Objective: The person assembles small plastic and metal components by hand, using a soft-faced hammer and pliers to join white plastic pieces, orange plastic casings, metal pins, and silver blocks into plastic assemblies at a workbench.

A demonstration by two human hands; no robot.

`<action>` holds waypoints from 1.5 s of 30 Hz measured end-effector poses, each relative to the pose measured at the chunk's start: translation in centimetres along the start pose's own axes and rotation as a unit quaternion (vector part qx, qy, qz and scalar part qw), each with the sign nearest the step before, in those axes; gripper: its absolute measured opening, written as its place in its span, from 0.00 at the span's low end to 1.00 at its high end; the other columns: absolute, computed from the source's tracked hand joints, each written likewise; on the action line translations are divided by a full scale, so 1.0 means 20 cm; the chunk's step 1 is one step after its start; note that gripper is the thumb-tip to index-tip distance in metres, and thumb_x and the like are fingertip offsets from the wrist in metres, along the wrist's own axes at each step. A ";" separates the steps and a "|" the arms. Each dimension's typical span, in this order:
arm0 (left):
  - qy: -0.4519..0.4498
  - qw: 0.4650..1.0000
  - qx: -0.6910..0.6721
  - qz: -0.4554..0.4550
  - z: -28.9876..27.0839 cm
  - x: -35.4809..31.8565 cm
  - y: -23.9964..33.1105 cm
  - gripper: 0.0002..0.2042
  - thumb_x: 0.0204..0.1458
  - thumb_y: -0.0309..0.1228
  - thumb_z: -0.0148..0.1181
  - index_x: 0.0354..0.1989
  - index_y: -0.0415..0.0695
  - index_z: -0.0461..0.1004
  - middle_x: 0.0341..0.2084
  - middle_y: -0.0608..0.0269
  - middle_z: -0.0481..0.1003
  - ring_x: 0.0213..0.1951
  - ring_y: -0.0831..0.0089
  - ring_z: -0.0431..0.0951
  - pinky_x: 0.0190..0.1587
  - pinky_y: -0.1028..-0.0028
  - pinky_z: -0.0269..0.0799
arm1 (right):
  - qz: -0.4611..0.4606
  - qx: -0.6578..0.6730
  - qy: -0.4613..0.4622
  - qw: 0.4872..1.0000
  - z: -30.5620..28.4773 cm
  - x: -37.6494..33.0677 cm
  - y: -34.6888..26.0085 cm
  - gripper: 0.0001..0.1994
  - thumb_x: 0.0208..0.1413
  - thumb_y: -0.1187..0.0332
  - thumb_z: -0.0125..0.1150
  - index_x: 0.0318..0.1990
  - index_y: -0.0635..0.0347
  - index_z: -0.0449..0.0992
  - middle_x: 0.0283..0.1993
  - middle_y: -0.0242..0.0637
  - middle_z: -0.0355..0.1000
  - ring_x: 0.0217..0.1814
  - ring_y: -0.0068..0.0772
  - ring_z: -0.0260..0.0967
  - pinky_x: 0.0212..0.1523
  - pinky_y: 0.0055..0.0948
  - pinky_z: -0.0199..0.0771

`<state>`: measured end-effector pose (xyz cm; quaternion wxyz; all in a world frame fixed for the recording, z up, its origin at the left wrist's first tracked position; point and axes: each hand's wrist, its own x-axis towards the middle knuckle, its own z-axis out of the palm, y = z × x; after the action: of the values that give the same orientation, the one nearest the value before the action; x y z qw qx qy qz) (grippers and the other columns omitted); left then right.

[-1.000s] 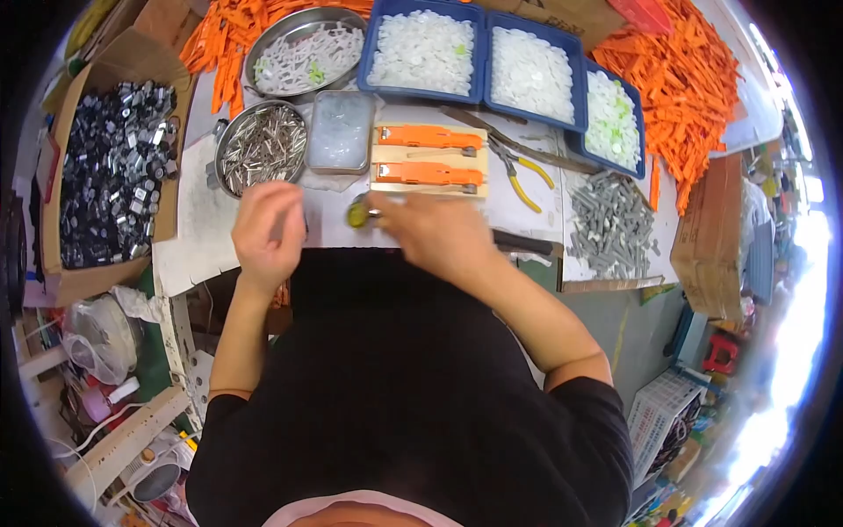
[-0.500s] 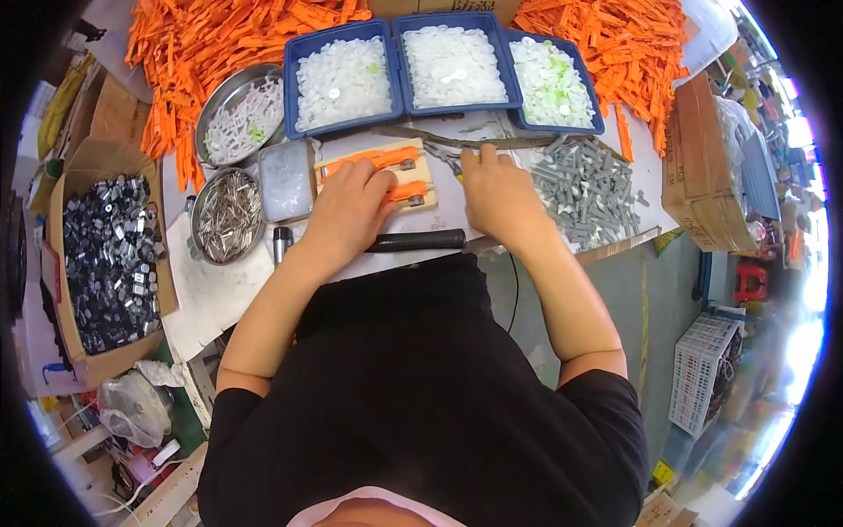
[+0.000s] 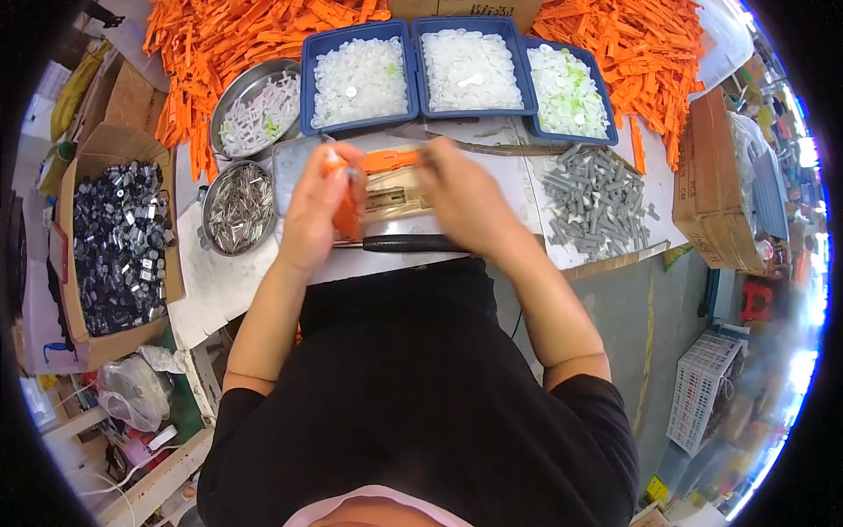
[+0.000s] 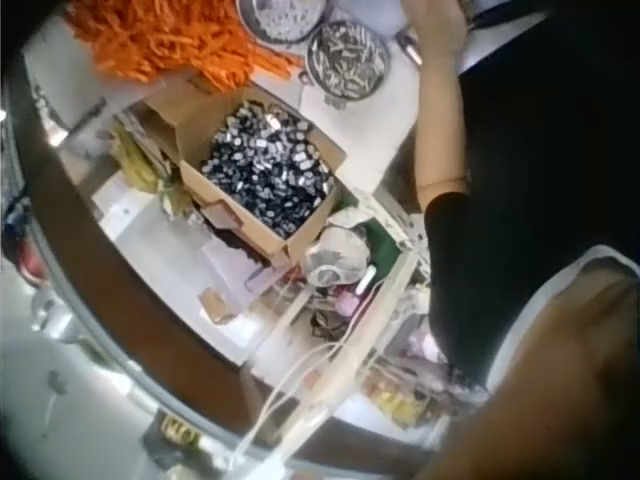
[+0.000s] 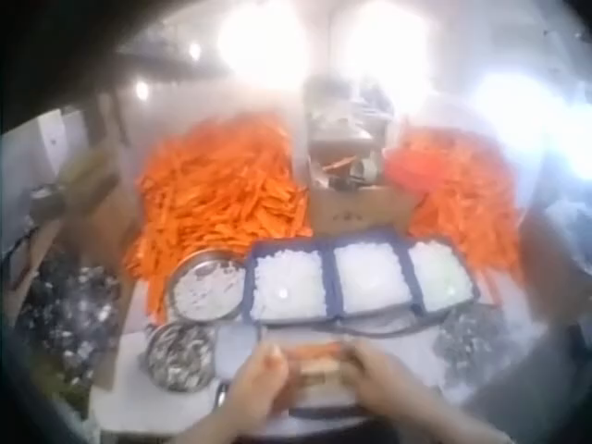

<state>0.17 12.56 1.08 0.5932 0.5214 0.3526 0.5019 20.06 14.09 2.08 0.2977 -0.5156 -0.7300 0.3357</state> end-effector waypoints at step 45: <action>-0.336 0.927 0.069 -0.154 -0.70 -0.71 0.12 0.16 0.52 0.36 0.62 0.40 0.33 0.73 0.32 0.54 0.75 0.32 0.68 0.74 0.33 0.73 0.70 | -0.238 -0.237 0.040 0.941 0.16 0.06 -0.10 0.16 0.48 0.79 0.55 0.47 0.59 0.71 0.42 0.45 0.71 0.44 0.50 0.69 0.44 0.39 0.70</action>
<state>-17.00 2.55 -0.95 0.7096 0.6382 0.2423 0.1746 16.09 14.10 1.94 0.2667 -0.3951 -0.8776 0.0512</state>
